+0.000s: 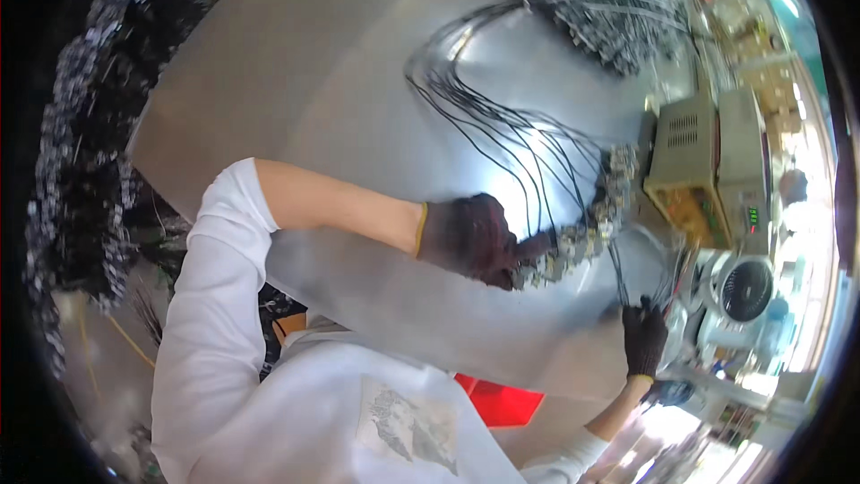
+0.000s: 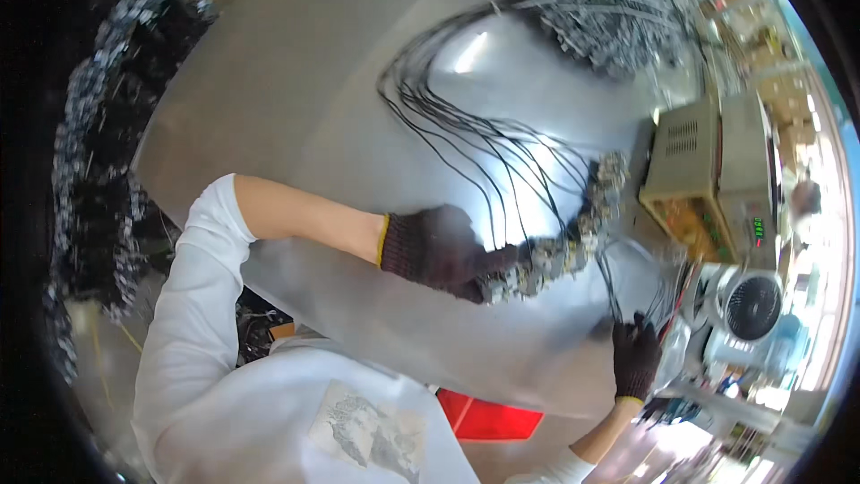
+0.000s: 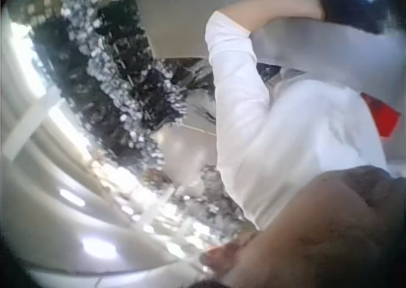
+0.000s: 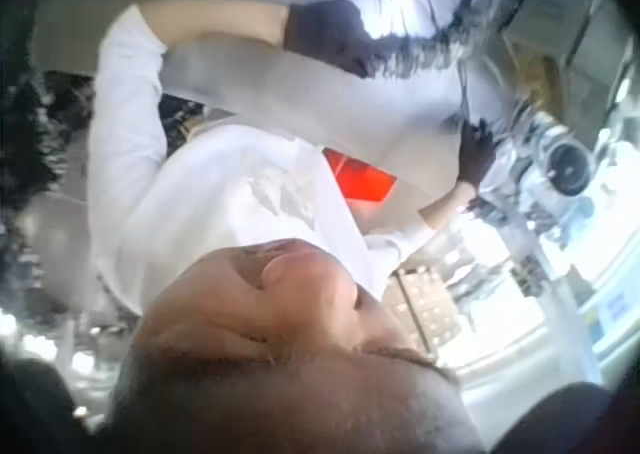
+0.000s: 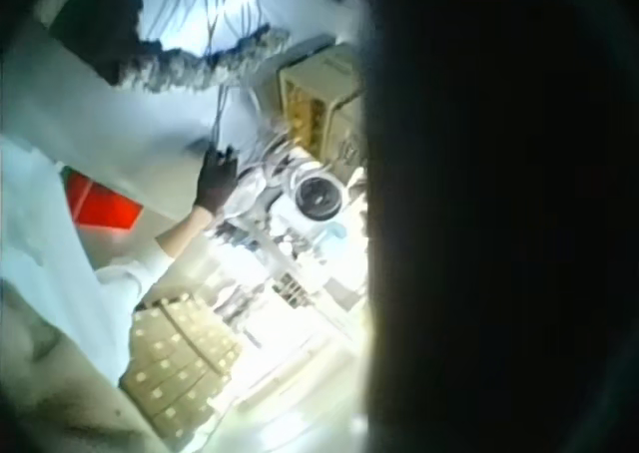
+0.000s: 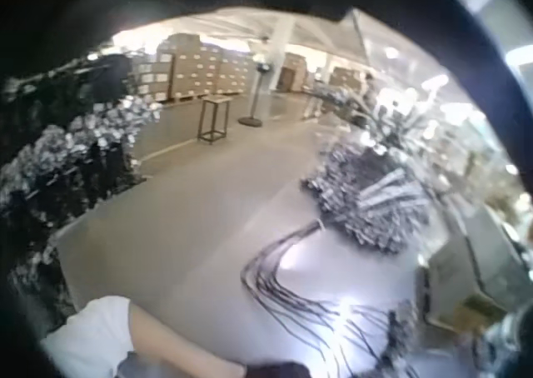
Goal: Inspecting and organizing bundles of wires with attached electronic components on an assembly workbench.
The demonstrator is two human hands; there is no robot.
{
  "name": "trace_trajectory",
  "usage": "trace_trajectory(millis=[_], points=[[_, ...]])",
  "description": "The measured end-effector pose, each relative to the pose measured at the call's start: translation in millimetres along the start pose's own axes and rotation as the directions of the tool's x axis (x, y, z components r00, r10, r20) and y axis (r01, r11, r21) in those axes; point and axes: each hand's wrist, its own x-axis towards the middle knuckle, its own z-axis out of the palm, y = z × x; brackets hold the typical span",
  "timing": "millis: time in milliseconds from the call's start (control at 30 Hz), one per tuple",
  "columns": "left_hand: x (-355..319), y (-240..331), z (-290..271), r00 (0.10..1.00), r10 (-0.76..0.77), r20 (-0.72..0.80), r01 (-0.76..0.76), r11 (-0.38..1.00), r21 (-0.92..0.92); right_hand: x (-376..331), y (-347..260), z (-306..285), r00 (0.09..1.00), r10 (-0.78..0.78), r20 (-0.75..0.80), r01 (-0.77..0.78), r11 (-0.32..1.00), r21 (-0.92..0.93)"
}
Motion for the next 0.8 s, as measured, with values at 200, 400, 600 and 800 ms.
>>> trace_trajectory(millis=[200, 400, 600, 800], points=[[-1.9, 2.2, 5.6, 0.985, -0.01, -0.171, -0.01, 0.993, -0.117, 38.7, -69.7, 5.4, 0.871, -0.303, -0.386, 0.209, 0.941, -0.267], [-0.9, 3.7, 2.5, 0.994, -0.029, -0.11, 0.014, 0.992, -0.127, 71.3, -255.6, 12.8, 0.647, -0.739, -0.189, 0.73, 0.671, -0.131], [1.4, 1.6, 45.1, 0.882, 0.299, -0.363, 0.0, 0.772, 0.635, 106.7, -329.0, 0.2, 0.546, -0.75, 0.373, 0.805, 0.592, 0.014], [3.7, 7.9, 28.9, 0.957, 0.189, -0.222, -0.148, 0.971, 0.19, 99.8, -319.0, -3.3, 0.475, -0.623, 0.622, 0.671, 0.714, 0.202]])
